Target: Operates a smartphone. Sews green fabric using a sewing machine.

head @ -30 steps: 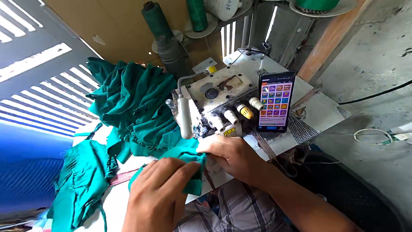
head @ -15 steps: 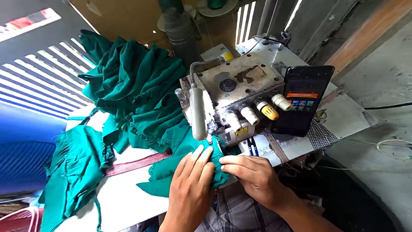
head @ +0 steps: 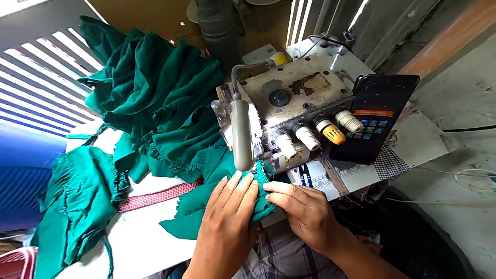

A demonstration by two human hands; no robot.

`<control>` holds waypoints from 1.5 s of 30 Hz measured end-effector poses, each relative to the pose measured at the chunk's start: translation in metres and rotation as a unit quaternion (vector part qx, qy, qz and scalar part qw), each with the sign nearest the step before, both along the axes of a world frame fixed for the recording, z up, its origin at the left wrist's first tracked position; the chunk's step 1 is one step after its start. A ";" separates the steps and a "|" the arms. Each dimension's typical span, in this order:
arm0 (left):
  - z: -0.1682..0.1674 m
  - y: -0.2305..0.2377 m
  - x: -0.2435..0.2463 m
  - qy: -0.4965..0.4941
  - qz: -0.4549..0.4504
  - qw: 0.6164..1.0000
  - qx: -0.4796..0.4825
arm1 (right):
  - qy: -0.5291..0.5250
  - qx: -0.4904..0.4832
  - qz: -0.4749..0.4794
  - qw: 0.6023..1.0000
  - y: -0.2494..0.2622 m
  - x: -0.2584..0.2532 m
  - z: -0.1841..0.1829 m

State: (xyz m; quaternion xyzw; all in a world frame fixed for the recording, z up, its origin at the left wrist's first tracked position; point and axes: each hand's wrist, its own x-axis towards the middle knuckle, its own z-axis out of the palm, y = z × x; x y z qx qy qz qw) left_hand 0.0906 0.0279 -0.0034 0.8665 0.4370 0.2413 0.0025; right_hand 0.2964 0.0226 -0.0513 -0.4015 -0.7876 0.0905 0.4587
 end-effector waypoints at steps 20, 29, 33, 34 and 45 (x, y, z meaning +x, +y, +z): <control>-0.003 0.015 -0.008 -0.023 -0.002 1.000 -0.001 | -0.006 -0.032 -0.009 0.999 0.013 -0.011 0.010; 0.003 0.009 0.004 -0.087 0.057 0.993 0.048 | -0.020 -0.019 0.096 0.995 0.032 -0.001 0.055; 0.002 0.013 0.004 -0.079 0.032 0.993 0.086 | 0.005 0.021 0.066 0.998 0.027 -0.001 0.048; 0.003 0.012 0.002 -0.064 0.021 0.993 0.092 | 0.008 0.020 0.058 0.998 0.022 -0.001 0.043; -0.010 -0.009 -0.007 -0.042 0.010 0.999 0.002 | 0.027 -0.010 -0.002 1.000 -0.002 -0.003 -0.002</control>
